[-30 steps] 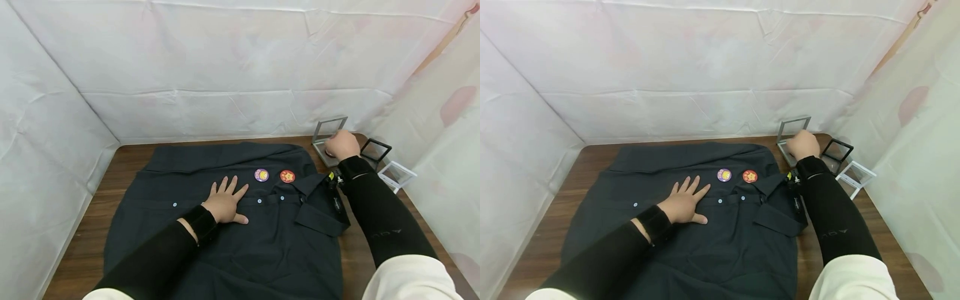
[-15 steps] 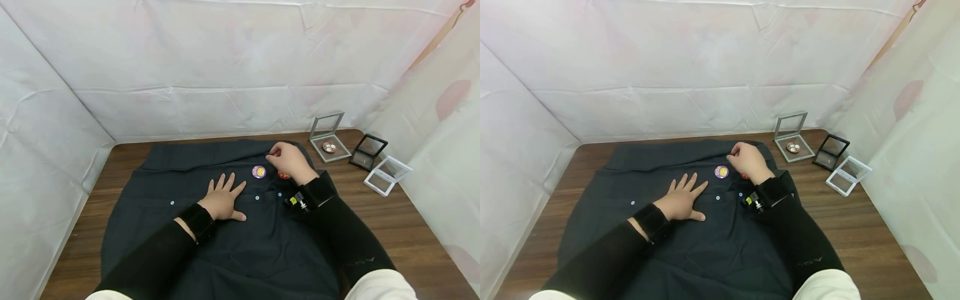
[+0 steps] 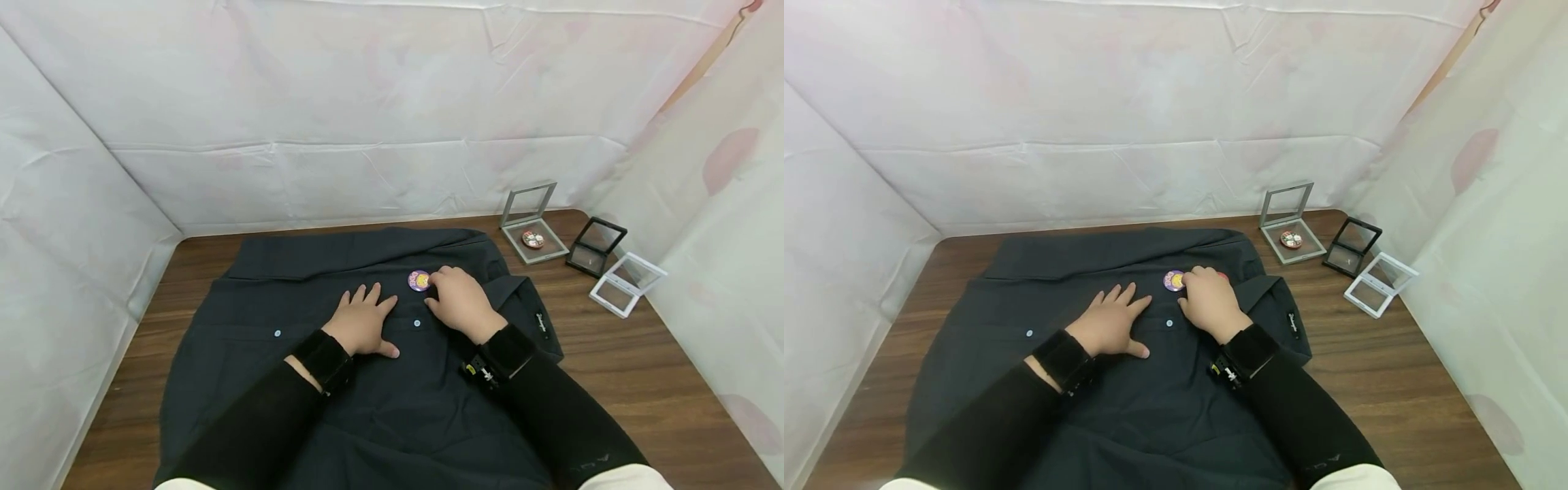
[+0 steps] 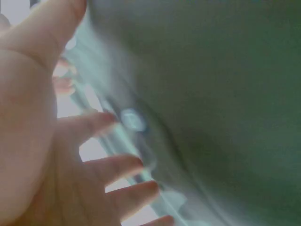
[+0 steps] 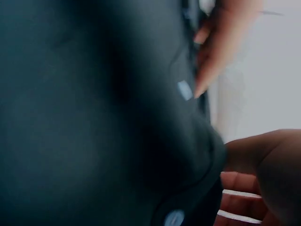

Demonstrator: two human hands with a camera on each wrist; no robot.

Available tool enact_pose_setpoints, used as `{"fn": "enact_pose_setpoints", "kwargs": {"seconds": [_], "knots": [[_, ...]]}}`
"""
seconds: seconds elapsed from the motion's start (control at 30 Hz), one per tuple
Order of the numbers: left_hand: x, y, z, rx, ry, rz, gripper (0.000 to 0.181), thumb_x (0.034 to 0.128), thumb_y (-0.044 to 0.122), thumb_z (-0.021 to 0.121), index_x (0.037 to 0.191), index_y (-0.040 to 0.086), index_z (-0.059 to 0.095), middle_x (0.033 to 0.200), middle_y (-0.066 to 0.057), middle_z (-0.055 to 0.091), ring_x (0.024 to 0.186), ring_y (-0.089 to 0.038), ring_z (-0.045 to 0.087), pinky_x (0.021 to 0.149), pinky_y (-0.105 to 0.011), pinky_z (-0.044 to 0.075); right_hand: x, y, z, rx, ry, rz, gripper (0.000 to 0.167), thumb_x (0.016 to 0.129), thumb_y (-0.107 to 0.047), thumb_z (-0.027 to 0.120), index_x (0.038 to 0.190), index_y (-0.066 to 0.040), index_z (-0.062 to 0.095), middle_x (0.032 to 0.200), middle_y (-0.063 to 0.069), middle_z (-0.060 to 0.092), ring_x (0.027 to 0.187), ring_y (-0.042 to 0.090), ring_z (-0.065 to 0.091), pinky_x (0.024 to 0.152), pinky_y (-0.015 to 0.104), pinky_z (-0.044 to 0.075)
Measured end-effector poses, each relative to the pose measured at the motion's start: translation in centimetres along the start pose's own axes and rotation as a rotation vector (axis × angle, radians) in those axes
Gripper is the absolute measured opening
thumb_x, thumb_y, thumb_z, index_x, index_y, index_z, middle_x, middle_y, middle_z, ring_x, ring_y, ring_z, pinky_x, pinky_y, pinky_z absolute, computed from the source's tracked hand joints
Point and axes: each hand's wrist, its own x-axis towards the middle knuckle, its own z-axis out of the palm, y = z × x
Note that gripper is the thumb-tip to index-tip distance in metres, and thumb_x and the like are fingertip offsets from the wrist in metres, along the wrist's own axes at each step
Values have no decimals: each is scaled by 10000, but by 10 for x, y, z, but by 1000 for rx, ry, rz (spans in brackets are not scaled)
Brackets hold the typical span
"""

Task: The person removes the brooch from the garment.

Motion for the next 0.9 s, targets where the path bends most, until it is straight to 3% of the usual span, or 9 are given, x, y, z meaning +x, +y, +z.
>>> {"fn": "enact_pose_setpoints", "kwargs": {"seconds": [0.07, 0.17, 0.33, 0.47, 0.67, 0.8, 0.9], "knots": [[4, 1, -6, 26, 46, -2, 1050, 824, 727, 719, 1644, 211, 315, 1698, -173, 179, 1546, -416, 165, 1211, -612, 175, -2, 0, 1, -74, -5, -49, 360, 931, -276, 793, 1188, -32, 732, 1092, 119, 670, 1031, 312, 629, 953, 477, 511], [15, 1, -13, 45, 70, -28, 1073, 839, 776, 655, 1662, 221, 247, 1709, -165, 135, 1558, -397, 125, 1226, -589, 143, -3, 2, 3, -138, -22, -76, 397, 948, -323, 768, 1224, -41, 728, 1172, 132, 671, 1117, 324, 604, 1017, 510, 464], [34, -9, -19, 34, 10, -71, 1189, 771, 811, 694, 1676, 281, 133, 1724, -132, 1, 1567, -402, 11, 1220, -629, 70, -5, 8, 6, -153, -61, -72, 447, 981, -366, 711, 1287, -41, 709, 1335, 147, 633, 1303, 330, 521, 1105, 538, 368], [39, -16, -18, 14, -49, -66, 1236, 729, 790, 754, 1676, 305, 126, 1727, -113, -21, 1566, -405, -12, 1207, -658, 55, -6, 11, 7, -136, -118, -86, 488, 998, -375, 683, 1334, -21, 676, 1401, 163, 601, 1366, 338, 486, 1152, 544, 314], [38, -16, -16, -20, -95, -71, 1269, 712, 782, 776, 1677, 308, 102, 1724, -112, -59, 1560, -414, -60, 1209, -653, 51, 5, 17, 4, -157, -165, -122, 493, 975, -394, 716, 1317, -40, 681, 1323, 143, 630, 1262, 332, 563, 1094, 565, 365], [39, -15, -16, -33, -102, -86, 1275, 709, 776, 781, 1676, 318, 89, 1723, -102, -78, 1559, -402, -85, 1215, -639, 41, 19, 16, -2, -207, -131, -170, 430, 939, -328, 774, 1240, -31, 702, 1179, 130, 665, 1105, 315, 641, 981, 527, 477], [41, -15, -15, -33, -114, -87, 1277, 711, 780, 775, 1675, 325, 73, 1722, -95, -93, 1559, -395, -100, 1216, -636, 28, 29, 15, -4, -236, -103, -221, 385, 939, -233, 771, 1255, -27, 695, 1181, 138, 670, 1079, 310, 660, 936, 497, 523]]}}
